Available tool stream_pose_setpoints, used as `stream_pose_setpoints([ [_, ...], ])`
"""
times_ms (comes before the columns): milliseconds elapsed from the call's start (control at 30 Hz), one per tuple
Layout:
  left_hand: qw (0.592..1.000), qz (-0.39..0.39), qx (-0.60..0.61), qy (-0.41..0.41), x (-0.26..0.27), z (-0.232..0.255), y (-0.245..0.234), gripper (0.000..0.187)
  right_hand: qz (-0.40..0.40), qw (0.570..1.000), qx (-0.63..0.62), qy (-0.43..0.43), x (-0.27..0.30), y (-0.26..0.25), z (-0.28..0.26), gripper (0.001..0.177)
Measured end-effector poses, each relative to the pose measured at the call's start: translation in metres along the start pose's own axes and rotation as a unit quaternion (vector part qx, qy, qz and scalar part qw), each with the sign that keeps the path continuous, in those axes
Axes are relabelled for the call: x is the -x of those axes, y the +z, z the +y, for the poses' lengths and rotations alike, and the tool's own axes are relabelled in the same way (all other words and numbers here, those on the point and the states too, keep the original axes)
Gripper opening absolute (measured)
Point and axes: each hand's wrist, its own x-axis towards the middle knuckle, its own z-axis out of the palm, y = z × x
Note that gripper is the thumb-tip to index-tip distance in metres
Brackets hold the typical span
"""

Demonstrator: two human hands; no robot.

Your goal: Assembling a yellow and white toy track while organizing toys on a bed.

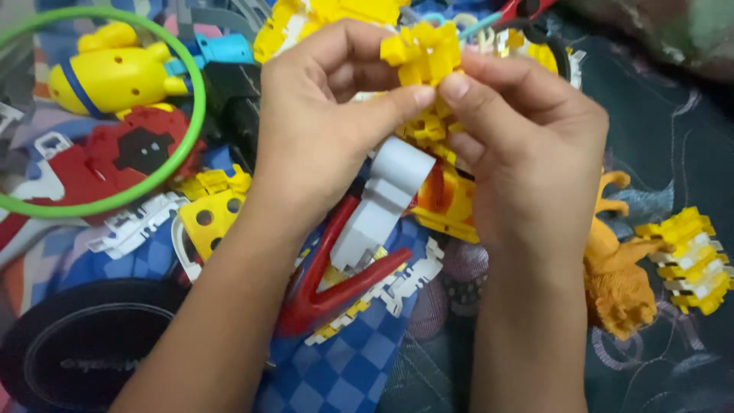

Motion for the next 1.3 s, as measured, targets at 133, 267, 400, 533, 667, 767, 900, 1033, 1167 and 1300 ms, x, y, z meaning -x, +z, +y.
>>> stream_pose_setpoints([
  [133,1.000,0.008,-0.005,-0.002,-0.001,-0.003,0.001,0.028,0.011,1.000,-0.016,0.022,-0.002,-0.003,0.000,0.013],
  [267,1.000,0.014,0.007,-0.026,0.001,0.003,0.003,0.027,0.002,0.999,-0.031,0.029,0.000,-0.005,-0.001,0.012],
  [400,0.999,0.011,0.006,-0.031,0.001,0.004,0.003,0.026,0.003,0.999,-0.043,0.031,-0.001,-0.007,0.001,0.011],
  [533,0.999,0.007,0.040,-0.018,0.001,0.002,0.001,0.027,-0.003,0.999,-0.041,0.035,0.000,-0.002,-0.004,0.011],
  [667,0.999,0.015,0.039,-0.028,0.000,0.005,0.003,0.028,-0.008,0.999,-0.031,0.030,0.000,-0.003,0.000,0.010],
  [767,0.998,0.031,-0.003,-0.049,0.000,0.007,0.004,0.027,-0.007,1.000,-0.014,0.027,-0.001,-0.006,0.002,0.009],
  [900,0.997,0.033,-0.052,-0.035,0.001,0.004,0.003,0.029,0.004,0.999,0.021,0.035,-0.001,-0.004,0.002,0.011],
  [1033,0.997,0.022,-0.059,-0.035,0.002,0.006,0.001,0.028,-0.011,0.998,0.060,0.028,-0.001,-0.004,0.003,0.013],
  [1167,0.996,0.030,-0.067,-0.053,0.000,-0.002,-0.001,0.028,-0.032,0.996,0.083,0.000,0.001,-0.002,0.010,0.013],
  [1300,0.998,0.026,-0.013,-0.052,-0.003,-0.007,-0.007,0.029,0.012,0.998,0.064,0.004,0.004,0.005,0.011,0.019],
])
